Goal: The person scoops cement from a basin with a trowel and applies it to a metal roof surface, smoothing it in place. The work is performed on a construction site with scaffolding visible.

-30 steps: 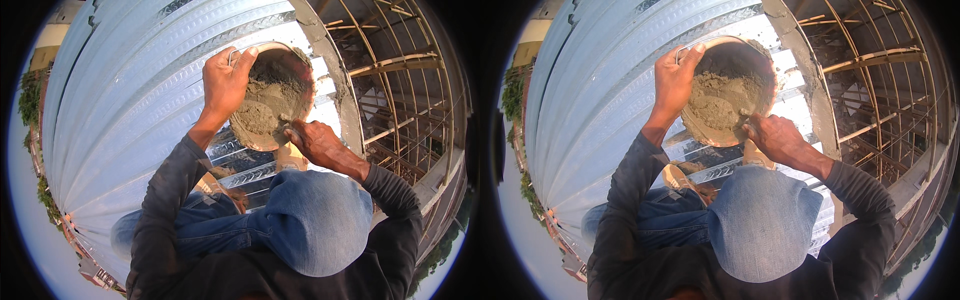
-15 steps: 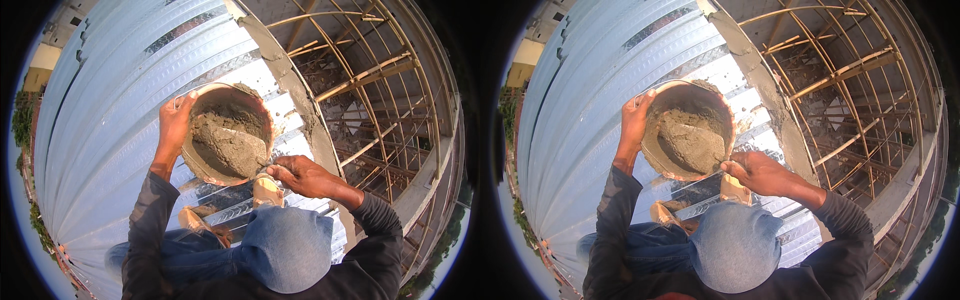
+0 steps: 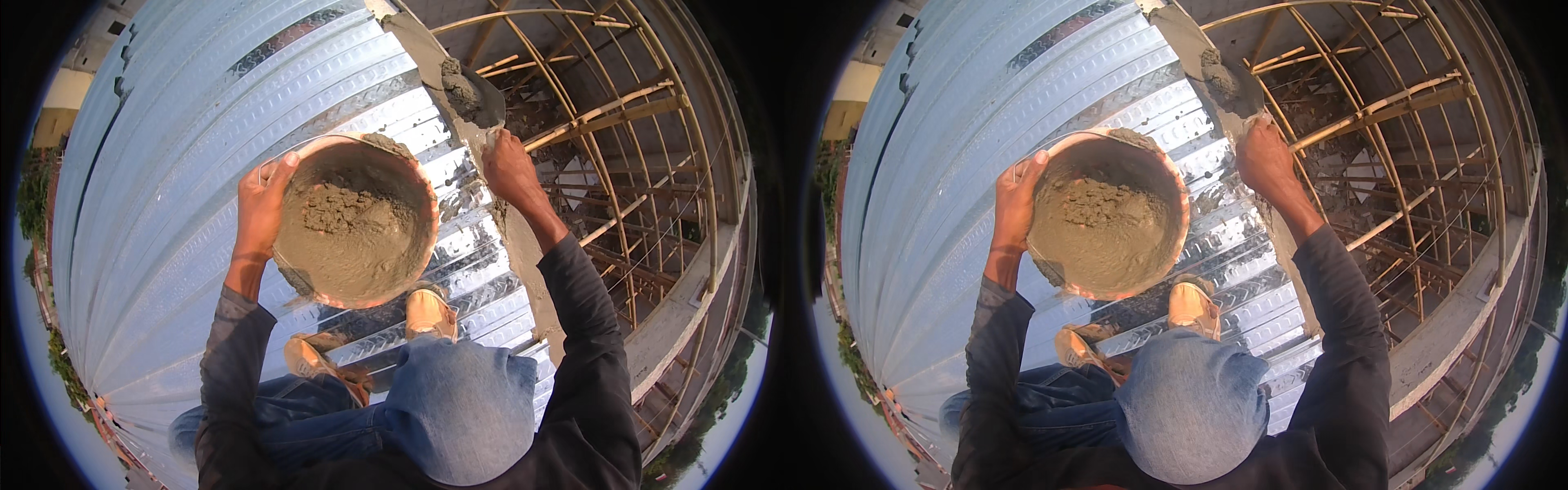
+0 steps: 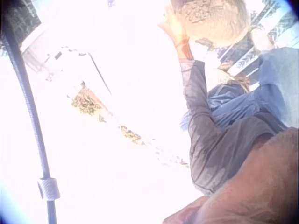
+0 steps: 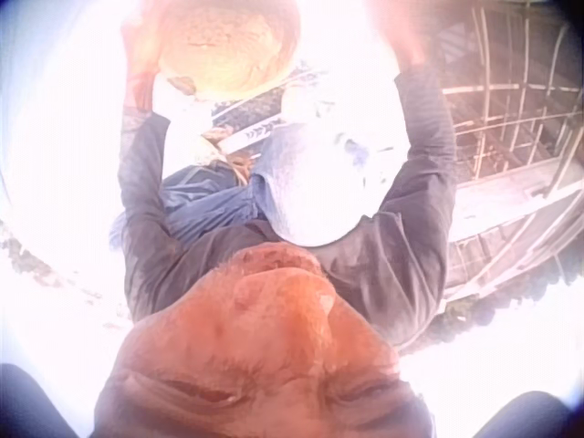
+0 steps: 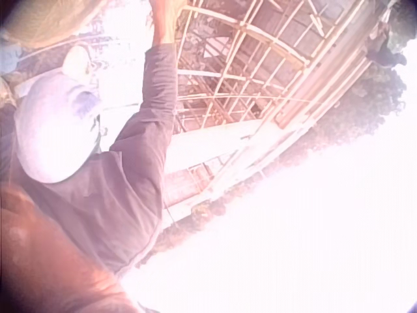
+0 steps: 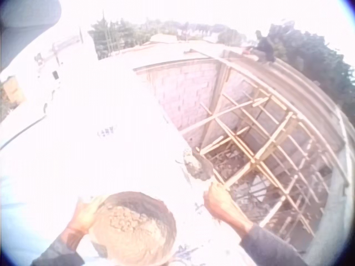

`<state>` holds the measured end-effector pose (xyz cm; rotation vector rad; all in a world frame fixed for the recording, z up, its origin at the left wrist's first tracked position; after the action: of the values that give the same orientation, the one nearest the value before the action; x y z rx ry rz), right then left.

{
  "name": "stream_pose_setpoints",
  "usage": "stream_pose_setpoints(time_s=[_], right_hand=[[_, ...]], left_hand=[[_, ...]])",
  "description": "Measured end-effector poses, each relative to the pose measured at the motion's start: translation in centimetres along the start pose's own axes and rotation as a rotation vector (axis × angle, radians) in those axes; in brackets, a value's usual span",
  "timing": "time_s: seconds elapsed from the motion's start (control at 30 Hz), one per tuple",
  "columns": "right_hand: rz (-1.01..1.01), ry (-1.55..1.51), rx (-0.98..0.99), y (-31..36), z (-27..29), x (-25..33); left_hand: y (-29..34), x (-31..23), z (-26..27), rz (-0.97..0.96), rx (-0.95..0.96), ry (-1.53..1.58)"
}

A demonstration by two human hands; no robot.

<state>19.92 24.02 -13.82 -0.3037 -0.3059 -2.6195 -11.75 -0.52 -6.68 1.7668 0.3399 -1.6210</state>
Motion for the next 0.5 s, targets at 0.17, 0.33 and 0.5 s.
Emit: stream_pose_setpoints(time_s=[0.17,0.33,0.5], right_hand=[[-0.034,-0.078,-0.056,-3.3,0.0,-1.0],[0.035,-0.229,0.219,-12.1,-0.8,-3.7],[0.122,-0.071,0.518,-14.3,-3.1,-3.6]], left_hand=[[-0.2,1.8,3.5,-0.025,-0.062,-0.108],[-0.9,3.6,4.7,0.049,-0.071,-0.216],[-0.5,2.8,4.8,0.022,-0.136,-0.223]])
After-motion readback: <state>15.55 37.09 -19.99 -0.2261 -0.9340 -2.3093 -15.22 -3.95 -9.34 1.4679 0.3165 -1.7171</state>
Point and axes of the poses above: each hand's wrist, its own y-axis away from the middle knuckle, its own z-axis out of the back of the hand, x = y × z, the point moved 7 cm from there along -y, towards the middle knuckle, and after that the axes turned 7 degrees about y, right-handed, at the moved point
